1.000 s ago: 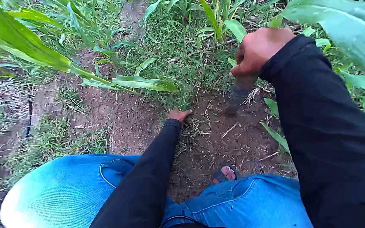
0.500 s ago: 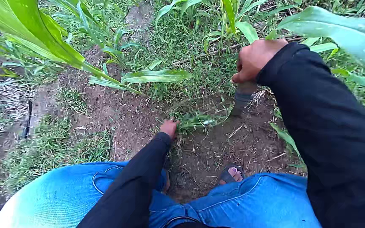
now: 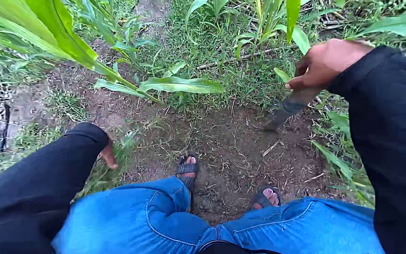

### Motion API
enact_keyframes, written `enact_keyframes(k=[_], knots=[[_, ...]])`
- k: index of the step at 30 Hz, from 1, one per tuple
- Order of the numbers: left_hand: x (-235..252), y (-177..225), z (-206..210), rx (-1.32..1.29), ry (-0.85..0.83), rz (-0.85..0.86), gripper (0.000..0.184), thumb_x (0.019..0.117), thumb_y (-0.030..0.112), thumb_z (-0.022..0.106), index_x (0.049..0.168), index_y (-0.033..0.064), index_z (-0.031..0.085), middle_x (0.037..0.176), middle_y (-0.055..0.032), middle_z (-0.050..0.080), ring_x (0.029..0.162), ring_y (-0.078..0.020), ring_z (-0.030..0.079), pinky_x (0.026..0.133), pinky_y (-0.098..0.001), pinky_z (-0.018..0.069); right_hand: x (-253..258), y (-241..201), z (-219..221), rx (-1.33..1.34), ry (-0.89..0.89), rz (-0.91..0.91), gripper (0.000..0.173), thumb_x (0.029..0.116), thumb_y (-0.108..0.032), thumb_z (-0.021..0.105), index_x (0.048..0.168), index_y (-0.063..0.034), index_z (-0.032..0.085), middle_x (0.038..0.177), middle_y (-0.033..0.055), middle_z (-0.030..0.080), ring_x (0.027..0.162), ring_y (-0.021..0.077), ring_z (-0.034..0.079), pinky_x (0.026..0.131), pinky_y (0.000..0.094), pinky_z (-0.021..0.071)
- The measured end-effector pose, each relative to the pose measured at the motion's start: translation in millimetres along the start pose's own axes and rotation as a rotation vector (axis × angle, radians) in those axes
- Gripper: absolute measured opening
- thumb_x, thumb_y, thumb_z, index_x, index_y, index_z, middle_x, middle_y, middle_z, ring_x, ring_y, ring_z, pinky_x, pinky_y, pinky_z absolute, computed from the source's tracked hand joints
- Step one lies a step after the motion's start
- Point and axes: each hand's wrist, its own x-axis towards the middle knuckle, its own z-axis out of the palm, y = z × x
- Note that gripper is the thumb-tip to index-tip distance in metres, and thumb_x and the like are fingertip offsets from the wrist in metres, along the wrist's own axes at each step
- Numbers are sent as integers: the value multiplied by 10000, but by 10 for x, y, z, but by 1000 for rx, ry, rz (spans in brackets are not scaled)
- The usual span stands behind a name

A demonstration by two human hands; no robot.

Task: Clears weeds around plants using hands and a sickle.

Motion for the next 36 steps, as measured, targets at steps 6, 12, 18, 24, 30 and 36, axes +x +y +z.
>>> enact_keyframes(k=[6,12,18,24,30,36], knots=[[517,1617,185,-471,79,424,1015,774,690,797,1564,154,450,1612,-239,390,1323,-483,551,1007,-728,471,46,-45,55,-24,34,-10,299,893,-397,792,891,-99,768,851,259,702,870,516,666,738,762,470],[758,2334,975,-338,99,647,888,964,531,667,1653,163,246,1637,-302,290,1386,-546,454,988,-702,488,-447,553,473,-82,-85,24,710,690,-585,892,1280,-236,707,849,146,731,769,379,704,687,688,538],[1350,2169,551,-937,200,344,458,1121,272,397,1460,-31,453,1172,-352,661,1133,-509,658,981,-668,505,-1485,226,778,-146,-354,343,671,831,-352,844,1444,-265,585,1076,307,706,964,575,664,783,767,485],[1496,2591,25,-844,480,760,371,1036,110,550,1356,-74,582,1324,-322,623,1268,-492,593,1061,-650,464,-2435,-326,1393,519,-43,460,628,854,-193,797,1410,6,584,1214,280,684,980,403,712,868,609,559],[1456,2909,84,-1195,440,535,443,1101,199,397,1286,-145,605,1279,-355,638,1286,-443,597,1137,-558,411,-2432,-1032,2600,1782,149,814,465,895,-365,695,1286,-118,643,698,28,699,478,115,618,415,275,529],[1615,3215,110,-843,615,878,501,963,378,681,1223,-50,686,1253,-309,672,1254,-475,614,1095,-641,439,-1226,-1541,3271,1988,-2,906,320,1063,-216,380,1272,-38,544,606,49,595,429,134,558,373,282,483]])
